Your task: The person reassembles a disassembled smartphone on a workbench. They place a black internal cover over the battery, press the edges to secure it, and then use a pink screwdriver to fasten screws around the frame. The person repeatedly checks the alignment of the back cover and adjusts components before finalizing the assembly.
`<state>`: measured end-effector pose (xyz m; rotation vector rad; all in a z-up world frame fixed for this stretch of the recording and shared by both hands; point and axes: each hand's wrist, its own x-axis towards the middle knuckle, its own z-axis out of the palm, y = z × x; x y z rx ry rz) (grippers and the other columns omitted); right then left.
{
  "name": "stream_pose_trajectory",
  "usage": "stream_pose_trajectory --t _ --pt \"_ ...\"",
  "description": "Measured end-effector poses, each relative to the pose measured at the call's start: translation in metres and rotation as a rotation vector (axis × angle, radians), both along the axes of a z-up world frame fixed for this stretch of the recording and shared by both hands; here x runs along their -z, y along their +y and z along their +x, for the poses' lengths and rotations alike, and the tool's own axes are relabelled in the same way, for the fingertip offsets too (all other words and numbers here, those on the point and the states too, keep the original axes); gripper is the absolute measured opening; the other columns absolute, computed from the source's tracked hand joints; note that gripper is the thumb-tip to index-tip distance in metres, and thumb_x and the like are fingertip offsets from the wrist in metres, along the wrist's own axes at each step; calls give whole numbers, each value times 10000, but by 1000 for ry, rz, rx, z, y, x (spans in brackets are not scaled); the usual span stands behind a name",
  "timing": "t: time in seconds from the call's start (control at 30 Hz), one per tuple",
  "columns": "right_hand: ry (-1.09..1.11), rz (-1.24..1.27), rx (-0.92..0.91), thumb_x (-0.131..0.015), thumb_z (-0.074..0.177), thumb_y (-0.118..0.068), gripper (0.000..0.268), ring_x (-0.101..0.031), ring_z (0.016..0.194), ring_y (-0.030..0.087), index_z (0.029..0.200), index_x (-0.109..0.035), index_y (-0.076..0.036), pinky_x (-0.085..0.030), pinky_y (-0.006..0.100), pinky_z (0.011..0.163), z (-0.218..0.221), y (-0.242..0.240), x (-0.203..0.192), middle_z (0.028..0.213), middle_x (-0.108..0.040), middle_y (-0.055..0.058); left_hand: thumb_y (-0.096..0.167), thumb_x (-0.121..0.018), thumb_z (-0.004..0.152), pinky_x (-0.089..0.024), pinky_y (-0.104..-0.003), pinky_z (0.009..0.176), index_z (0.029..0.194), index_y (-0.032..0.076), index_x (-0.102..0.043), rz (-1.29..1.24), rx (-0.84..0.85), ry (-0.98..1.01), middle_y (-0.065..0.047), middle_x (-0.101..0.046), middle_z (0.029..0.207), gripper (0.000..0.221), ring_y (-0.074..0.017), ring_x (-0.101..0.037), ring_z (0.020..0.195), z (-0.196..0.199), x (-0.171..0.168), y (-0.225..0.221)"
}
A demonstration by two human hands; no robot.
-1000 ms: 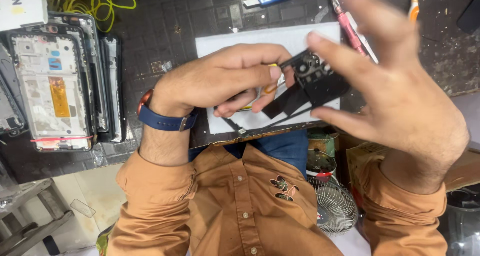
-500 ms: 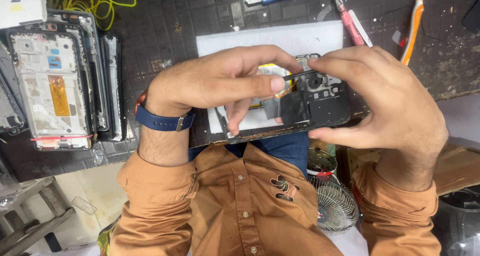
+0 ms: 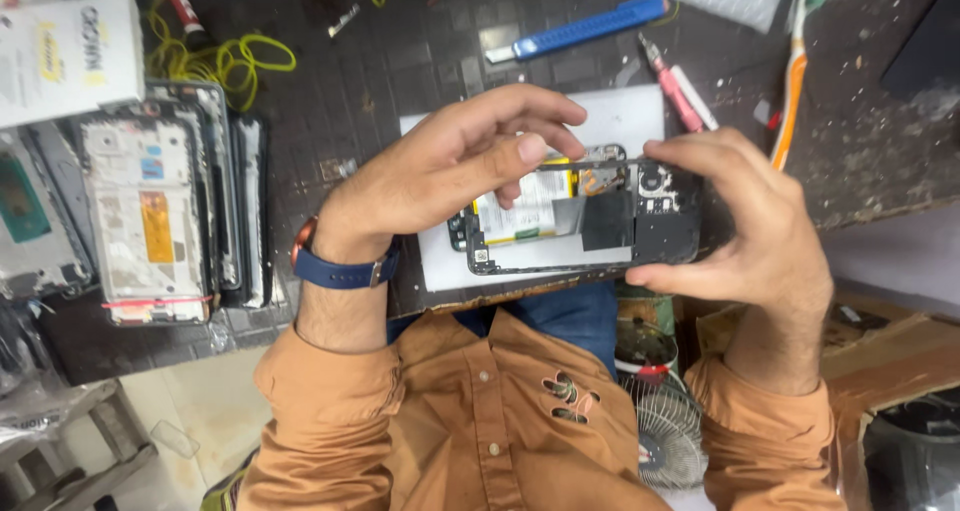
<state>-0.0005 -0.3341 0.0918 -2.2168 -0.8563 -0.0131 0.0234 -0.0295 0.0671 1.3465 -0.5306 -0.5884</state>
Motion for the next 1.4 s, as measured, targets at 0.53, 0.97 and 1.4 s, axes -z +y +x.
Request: stream_pose_trajectory --t 0.53,0.97,1.4 --pt "35 93 90 -890 598 -523 920 -663 1089 275 1299 -632 14 -508 376 978 3 -6 9 1159 -679 160 282 -651 1039 -510 -227 734 1335 70 -623 78 -176 -80 13 -665 1068 366 -40 -598 881 0 -8 -9" --pt "84 235 161 -629 828 -827 998 -644 1130 225 1347 -605 26 -512 336 982 -4 -2 36 1201 -646 147 253 -658 1012 -529 -238 715 1283 70 -649 228 -309 -146 -15 -697 1059 328 -42 -599 818 1 -8 -14" --pt "31 327 351 -341 885 -933 1089 -569 977 194 1222 -665 50 -443 286 822 -6 11 47 1013 -609 103 250 -649 1008 -522 -215 653 1265 71 -645 282 -337 -124 1 -711 1006 313 -29 -602 756 2 -6 -15"
